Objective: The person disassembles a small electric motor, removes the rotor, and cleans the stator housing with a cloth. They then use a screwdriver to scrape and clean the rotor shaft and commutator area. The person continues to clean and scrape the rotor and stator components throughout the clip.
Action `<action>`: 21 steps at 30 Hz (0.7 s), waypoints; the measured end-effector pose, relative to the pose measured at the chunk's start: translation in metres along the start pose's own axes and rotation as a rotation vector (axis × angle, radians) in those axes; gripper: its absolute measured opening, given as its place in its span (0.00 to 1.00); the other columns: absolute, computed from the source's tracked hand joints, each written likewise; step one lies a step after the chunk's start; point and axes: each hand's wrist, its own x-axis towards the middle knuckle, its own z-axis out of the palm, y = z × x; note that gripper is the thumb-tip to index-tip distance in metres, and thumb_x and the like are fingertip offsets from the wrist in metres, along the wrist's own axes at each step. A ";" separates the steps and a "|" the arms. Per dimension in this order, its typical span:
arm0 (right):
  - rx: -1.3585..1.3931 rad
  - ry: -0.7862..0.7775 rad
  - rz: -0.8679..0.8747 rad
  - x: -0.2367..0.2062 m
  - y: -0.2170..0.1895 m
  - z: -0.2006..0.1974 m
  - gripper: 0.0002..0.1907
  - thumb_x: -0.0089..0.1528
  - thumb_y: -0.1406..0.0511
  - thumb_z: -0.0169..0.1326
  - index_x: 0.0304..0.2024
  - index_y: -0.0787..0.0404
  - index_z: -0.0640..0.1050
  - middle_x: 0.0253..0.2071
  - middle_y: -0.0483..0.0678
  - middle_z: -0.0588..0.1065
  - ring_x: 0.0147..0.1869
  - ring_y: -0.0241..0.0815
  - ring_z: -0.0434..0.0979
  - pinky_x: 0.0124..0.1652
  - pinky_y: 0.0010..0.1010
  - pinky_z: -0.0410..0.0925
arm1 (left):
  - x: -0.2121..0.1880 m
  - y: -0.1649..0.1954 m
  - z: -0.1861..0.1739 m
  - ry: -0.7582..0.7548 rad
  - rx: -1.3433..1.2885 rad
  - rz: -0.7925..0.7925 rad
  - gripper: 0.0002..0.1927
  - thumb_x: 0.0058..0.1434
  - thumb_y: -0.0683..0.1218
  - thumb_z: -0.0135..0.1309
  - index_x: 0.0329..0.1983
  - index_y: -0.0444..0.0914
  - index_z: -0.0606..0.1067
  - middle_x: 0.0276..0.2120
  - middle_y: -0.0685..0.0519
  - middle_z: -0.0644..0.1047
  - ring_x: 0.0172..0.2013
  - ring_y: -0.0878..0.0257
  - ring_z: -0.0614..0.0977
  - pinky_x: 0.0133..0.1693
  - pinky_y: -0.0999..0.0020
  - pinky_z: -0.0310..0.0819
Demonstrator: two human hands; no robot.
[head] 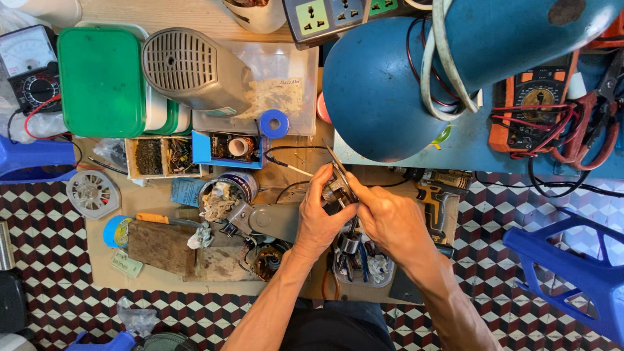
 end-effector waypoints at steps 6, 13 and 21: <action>0.043 0.010 0.018 -0.002 -0.002 -0.003 0.28 0.60 0.69 0.52 0.63 0.51 0.75 0.31 0.54 0.77 0.33 0.55 0.80 0.35 0.45 0.71 | 0.003 0.003 -0.005 -0.072 -0.041 -0.085 0.43 0.49 0.44 0.73 0.66 0.34 0.64 0.66 0.43 0.70 0.62 0.51 0.77 0.61 0.61 0.73; 0.062 -0.004 0.069 0.012 0.008 0.011 0.25 0.62 0.68 0.51 0.63 0.52 0.75 0.32 0.55 0.78 0.34 0.55 0.80 0.36 0.44 0.72 | 0.004 0.007 -0.008 -0.166 -0.314 -0.289 0.41 0.53 0.44 0.69 0.68 0.34 0.64 0.62 0.47 0.73 0.58 0.61 0.78 0.59 0.64 0.77; 0.203 0.169 0.091 0.002 0.011 0.011 0.20 0.64 0.68 0.51 0.59 0.62 0.76 0.44 0.58 0.80 0.42 0.57 0.82 0.40 0.40 0.73 | 0.007 0.011 -0.030 -0.249 -0.603 -0.499 0.30 0.64 0.50 0.64 0.62 0.28 0.72 0.51 0.46 0.77 0.50 0.63 0.78 0.55 0.66 0.73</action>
